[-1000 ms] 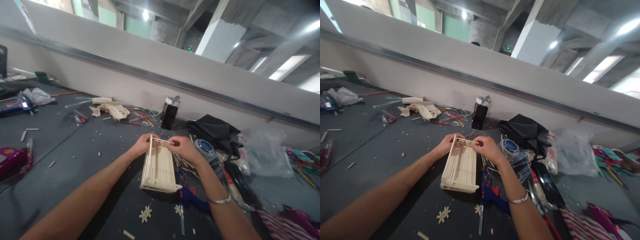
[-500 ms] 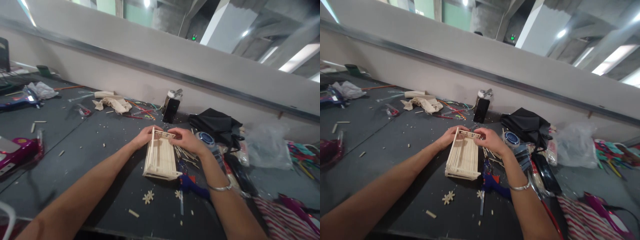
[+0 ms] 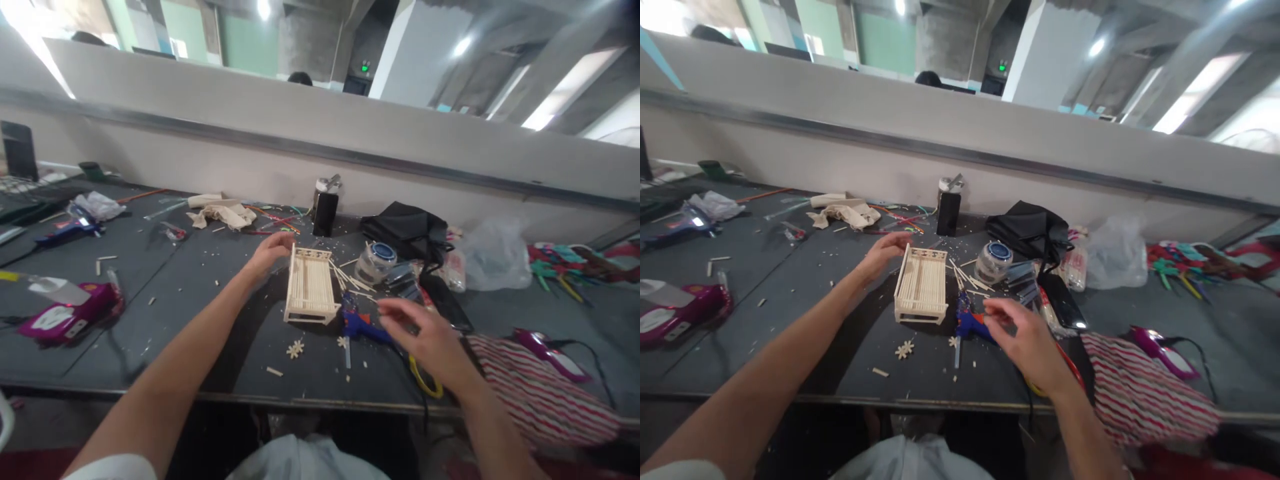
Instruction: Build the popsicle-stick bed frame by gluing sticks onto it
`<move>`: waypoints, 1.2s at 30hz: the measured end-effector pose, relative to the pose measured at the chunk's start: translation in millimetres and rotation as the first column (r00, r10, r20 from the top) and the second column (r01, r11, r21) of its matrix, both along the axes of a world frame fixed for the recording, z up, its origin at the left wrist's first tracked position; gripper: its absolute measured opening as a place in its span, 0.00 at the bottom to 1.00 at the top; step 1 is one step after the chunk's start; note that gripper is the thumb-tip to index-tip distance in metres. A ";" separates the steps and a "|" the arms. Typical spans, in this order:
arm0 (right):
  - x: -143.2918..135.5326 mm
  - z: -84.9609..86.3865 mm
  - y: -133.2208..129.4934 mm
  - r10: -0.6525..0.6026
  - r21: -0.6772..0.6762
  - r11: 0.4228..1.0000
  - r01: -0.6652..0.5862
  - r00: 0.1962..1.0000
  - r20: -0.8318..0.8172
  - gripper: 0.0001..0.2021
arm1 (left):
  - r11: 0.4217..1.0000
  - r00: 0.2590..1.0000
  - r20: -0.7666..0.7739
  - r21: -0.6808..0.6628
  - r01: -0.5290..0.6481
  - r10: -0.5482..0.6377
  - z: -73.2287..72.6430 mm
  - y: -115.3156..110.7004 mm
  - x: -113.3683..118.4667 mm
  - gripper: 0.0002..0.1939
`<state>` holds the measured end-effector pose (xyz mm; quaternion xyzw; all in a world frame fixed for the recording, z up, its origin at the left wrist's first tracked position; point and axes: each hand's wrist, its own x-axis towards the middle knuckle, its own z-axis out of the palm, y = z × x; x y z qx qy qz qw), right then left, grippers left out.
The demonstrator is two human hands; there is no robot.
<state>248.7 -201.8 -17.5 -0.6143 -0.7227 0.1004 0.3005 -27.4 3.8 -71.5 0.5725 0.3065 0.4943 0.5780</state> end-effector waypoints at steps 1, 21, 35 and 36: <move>2.3 -13.2 -7.9 -0.011 0.002 1.000 0.011 1.000 0.021 0.13 | 0.998 0.998 -0.022 0.012 -0.065 0.065 6.6 -2.9 -2.3 0.23; 23.0 -79.7 -5.3 -0.102 -0.003 0.995 0.102 0.994 0.027 0.22 | 0.825 0.673 -0.620 0.564 0.026 0.403 -14.4 -238.2 35.3 0.10; 32.3 -77.9 -51.2 -0.206 0.126 0.970 0.209 0.978 -0.033 0.16 | 0.780 0.201 -0.897 0.442 0.443 0.394 -8.5 -193.4 93.6 0.09; 34.0 -82.5 -50.2 -0.182 0.140 0.973 0.182 0.983 -0.014 0.16 | 0.780 0.210 -0.895 0.445 0.440 0.393 -10.4 -192.5 92.3 0.10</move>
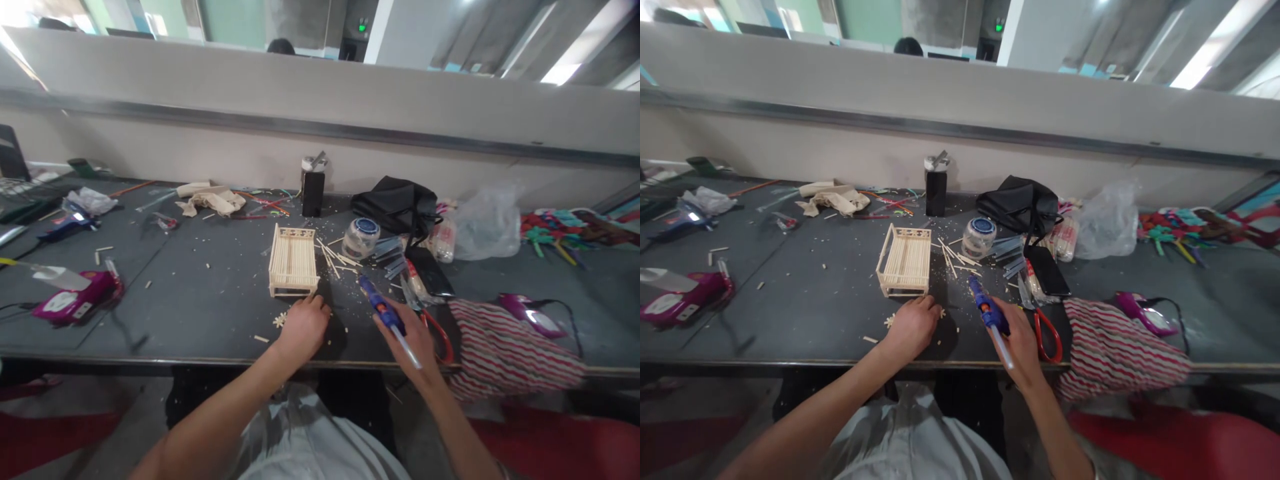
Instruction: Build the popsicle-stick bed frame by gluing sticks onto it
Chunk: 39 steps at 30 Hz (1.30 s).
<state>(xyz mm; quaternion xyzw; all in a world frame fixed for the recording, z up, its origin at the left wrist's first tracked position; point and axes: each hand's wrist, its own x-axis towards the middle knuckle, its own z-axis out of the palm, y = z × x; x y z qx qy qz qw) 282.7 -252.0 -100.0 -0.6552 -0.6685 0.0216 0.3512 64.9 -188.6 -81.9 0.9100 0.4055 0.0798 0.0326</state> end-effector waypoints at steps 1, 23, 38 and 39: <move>1.4 -4.0 0.8 0.022 0.003 1.000 -0.022 1.000 0.017 0.16 | 1.000 1.000 0.014 -0.001 -0.004 0.004 -2.3 0.6 -1.4 0.10; 0.4 2.9 0.7 0.201 -0.281 0.955 -0.095 0.903 0.379 0.19 | 0.388 0.114 0.476 -0.813 0.433 0.872 35.3 -39.7 -31.4 0.13; -52.4 54.5 -14.8 0.112 -0.213 0.963 -0.165 0.964 -0.240 0.10 | 0.520 0.103 0.554 -0.819 0.243 0.826 22.2 -43.3 -34.4 0.12; -64.1 58.5 -14.0 0.119 -0.214 0.958 -0.191 0.944 -0.309 0.09 | 0.532 0.123 0.565 -0.817 0.222 0.816 22.5 -43.4 -33.2 0.11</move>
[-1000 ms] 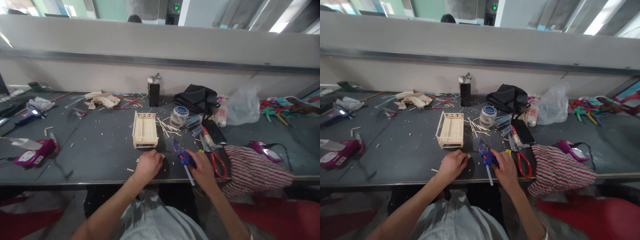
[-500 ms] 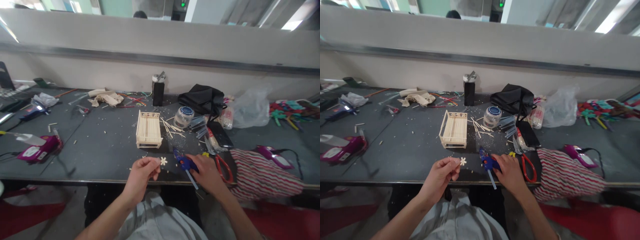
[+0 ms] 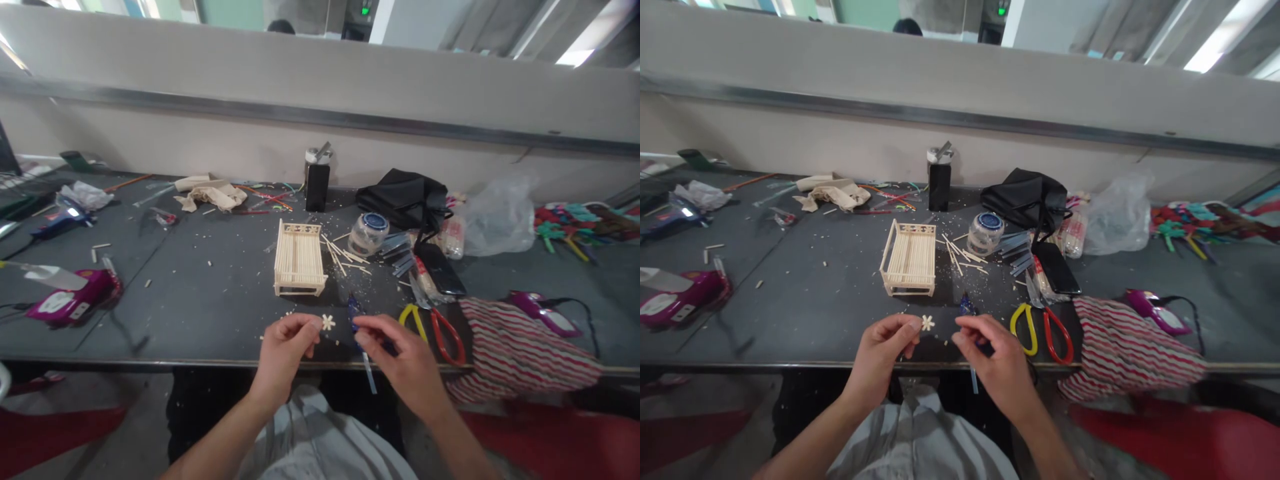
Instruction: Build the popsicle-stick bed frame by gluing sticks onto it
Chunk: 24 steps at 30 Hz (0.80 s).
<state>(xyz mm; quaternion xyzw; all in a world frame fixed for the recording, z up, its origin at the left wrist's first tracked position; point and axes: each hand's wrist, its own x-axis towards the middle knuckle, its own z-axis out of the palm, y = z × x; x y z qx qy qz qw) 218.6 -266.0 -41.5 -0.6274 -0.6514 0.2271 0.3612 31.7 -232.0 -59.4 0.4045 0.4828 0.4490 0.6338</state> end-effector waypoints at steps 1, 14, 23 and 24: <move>-10.1 2.8 2.0 0.006 -0.009 1.000 -0.006 0.999 -0.053 0.09 | 1.000 1.000 -0.030 0.023 0.008 -0.007 0.1 0.0 0.8 0.11; -65.0 -6.6 54.5 -0.055 0.002 0.998 0.058 0.957 -0.286 0.08 | 0.956 0.984 -0.082 0.263 -0.130 0.156 -15.8 32.6 -34.2 0.10; -61.5 -34.2 42.3 0.110 -0.067 0.993 -0.101 0.983 0.148 0.07 | 0.883 0.838 -0.464 0.468 -0.044 0.288 -35.7 38.5 -66.4 0.07; -62.8 -36.5 39.6 0.136 -0.094 0.988 -0.120 0.972 0.190 0.07 | 0.880 0.837 -0.467 0.473 -0.036 0.285 -35.6 39.8 -68.2 0.08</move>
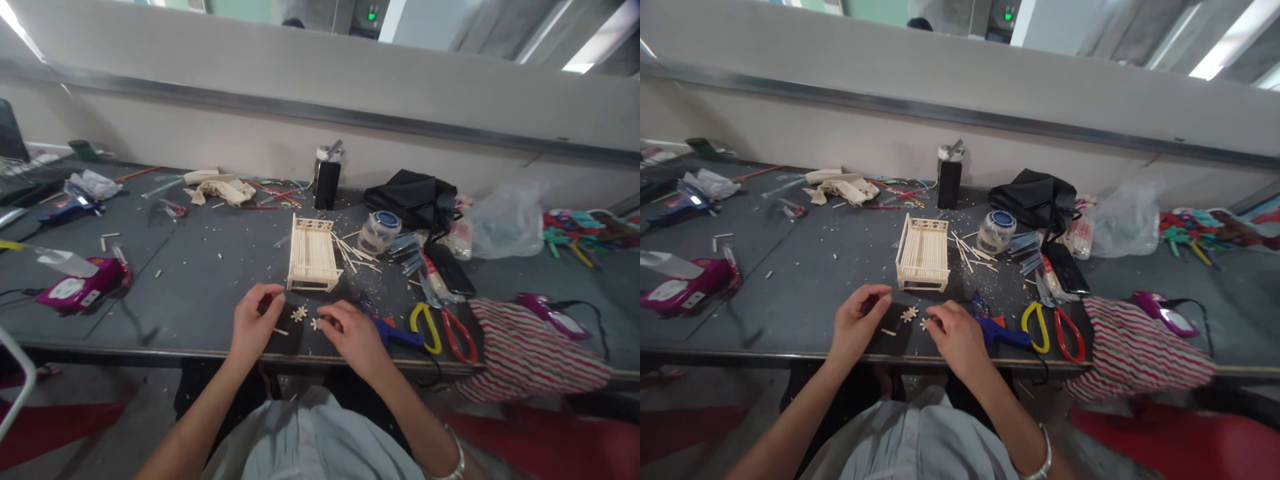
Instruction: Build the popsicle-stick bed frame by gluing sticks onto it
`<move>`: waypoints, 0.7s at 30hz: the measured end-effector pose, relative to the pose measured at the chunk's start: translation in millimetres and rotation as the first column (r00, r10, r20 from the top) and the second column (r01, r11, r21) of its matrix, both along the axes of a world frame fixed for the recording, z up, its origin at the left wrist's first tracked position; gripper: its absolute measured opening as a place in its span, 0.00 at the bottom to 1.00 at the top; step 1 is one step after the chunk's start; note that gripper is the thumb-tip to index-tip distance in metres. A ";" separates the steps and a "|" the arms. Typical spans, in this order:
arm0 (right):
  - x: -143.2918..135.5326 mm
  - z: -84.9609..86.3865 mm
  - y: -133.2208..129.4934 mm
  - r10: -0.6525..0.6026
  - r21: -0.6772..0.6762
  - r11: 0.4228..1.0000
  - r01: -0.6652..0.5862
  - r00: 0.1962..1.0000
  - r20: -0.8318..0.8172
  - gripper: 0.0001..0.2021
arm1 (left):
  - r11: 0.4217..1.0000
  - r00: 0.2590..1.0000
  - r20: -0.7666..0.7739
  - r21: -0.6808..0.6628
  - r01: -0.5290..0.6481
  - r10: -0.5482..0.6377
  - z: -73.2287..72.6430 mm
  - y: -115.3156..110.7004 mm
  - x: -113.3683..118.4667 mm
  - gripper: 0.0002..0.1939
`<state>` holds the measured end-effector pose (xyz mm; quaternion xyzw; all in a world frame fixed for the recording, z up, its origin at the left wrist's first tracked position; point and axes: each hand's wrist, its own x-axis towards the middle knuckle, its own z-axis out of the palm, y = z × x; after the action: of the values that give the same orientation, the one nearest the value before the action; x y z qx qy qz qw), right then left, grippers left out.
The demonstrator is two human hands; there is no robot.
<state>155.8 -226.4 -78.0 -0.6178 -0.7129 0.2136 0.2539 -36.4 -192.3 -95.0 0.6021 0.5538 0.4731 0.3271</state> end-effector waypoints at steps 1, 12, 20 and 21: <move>-1.3 -2.1 -2.2 0.014 -0.015 1.000 -0.013 0.999 0.037 0.08 | 1.000 1.000 0.002 0.002 0.015 -0.015 0.2 1.5 -1.2 0.08; -11.0 11.7 14.9 -0.073 0.146 0.981 0.127 0.942 -0.328 0.04 | 0.968 0.967 0.057 0.067 0.243 -0.247 4.5 19.2 -5.0 0.15; -42.1 12.3 34.3 -0.154 0.332 0.896 0.296 0.906 -0.394 0.06 | 0.950 0.962 0.031 0.168 0.263 -0.272 8.7 49.4 -2.2 0.17; -44.0 10.5 35.0 -0.179 0.333 0.885 0.327 0.897 -0.405 0.06 | 0.938 0.949 0.037 0.171 0.301 -0.312 9.4 53.2 -2.3 0.19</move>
<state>111.8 -191.4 -67.5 -0.5930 -0.5933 0.1413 0.5257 -38.7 -139.1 -85.6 0.6904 0.4021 0.4788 0.3638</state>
